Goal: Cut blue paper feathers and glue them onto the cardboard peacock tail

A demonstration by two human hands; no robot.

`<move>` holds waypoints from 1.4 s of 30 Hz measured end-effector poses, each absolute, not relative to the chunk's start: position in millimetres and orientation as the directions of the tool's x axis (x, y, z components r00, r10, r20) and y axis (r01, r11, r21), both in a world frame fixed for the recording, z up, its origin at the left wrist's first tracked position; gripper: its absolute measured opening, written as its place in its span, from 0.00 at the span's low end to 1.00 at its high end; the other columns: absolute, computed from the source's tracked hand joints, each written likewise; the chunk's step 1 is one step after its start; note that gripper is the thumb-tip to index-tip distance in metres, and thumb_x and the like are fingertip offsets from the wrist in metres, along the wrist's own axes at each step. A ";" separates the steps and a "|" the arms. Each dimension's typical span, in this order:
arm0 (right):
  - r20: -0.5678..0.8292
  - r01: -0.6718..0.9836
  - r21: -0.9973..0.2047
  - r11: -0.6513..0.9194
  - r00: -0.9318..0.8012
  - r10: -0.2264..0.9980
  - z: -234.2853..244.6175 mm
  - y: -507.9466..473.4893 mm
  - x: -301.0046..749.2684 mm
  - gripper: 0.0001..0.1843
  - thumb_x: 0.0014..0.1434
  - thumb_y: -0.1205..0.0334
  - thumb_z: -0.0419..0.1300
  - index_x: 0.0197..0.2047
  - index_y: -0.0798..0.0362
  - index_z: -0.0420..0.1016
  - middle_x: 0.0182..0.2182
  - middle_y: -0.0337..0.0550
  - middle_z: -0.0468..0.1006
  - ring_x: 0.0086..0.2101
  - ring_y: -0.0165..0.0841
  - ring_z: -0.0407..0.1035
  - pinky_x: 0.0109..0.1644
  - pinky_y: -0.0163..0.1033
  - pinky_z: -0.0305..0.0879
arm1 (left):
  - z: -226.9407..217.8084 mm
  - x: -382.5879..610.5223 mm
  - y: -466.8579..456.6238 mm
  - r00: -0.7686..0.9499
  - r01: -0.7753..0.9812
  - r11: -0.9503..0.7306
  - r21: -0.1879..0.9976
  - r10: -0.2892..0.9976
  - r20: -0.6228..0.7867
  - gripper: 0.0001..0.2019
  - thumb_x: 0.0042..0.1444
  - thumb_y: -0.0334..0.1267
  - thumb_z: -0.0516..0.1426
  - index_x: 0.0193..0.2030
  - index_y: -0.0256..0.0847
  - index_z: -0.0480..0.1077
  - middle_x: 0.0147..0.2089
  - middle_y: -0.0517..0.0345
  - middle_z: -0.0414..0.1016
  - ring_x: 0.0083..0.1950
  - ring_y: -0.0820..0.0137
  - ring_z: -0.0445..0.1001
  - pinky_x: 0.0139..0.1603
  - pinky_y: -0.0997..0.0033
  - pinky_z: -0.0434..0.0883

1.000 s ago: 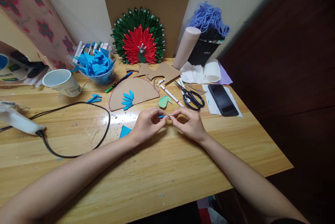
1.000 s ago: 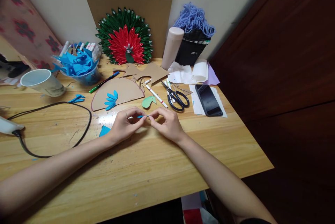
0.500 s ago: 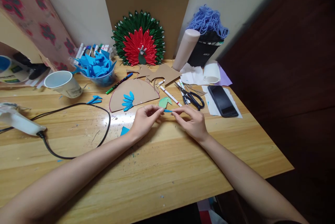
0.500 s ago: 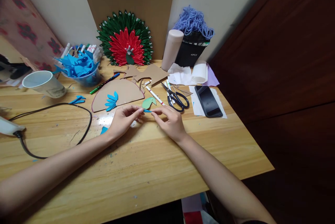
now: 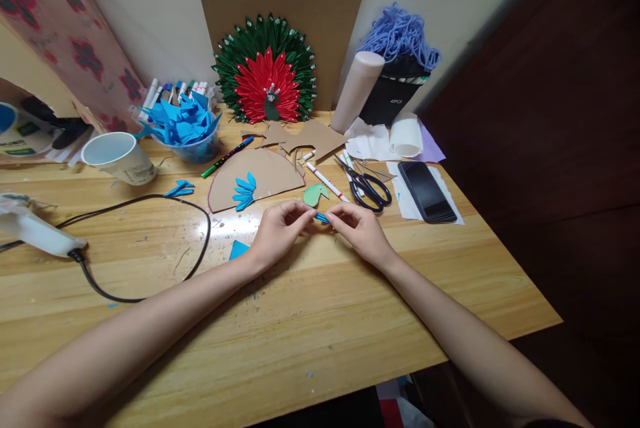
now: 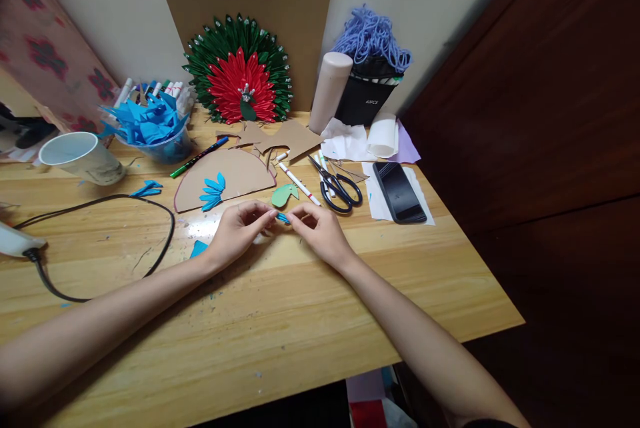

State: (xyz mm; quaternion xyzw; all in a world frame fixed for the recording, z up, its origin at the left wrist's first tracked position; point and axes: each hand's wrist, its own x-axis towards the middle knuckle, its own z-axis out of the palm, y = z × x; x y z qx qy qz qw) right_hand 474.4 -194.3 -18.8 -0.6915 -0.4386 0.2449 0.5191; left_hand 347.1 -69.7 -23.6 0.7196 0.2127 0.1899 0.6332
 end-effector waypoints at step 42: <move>0.669 0.620 -0.553 0.556 -0.066 0.740 27.3 -113.2 330.0 0.09 0.59 0.68 0.56 0.42 0.52 0.76 0.36 0.45 0.81 0.38 0.35 0.74 0.43 0.41 0.72 | 10.2 206.1 -2.0 0.653 0.608 -0.587 0.534 0.753 0.084 0.13 0.59 0.40 0.50 0.34 0.38 0.73 0.34 0.53 0.76 0.36 0.67 0.72 0.34 0.70 0.64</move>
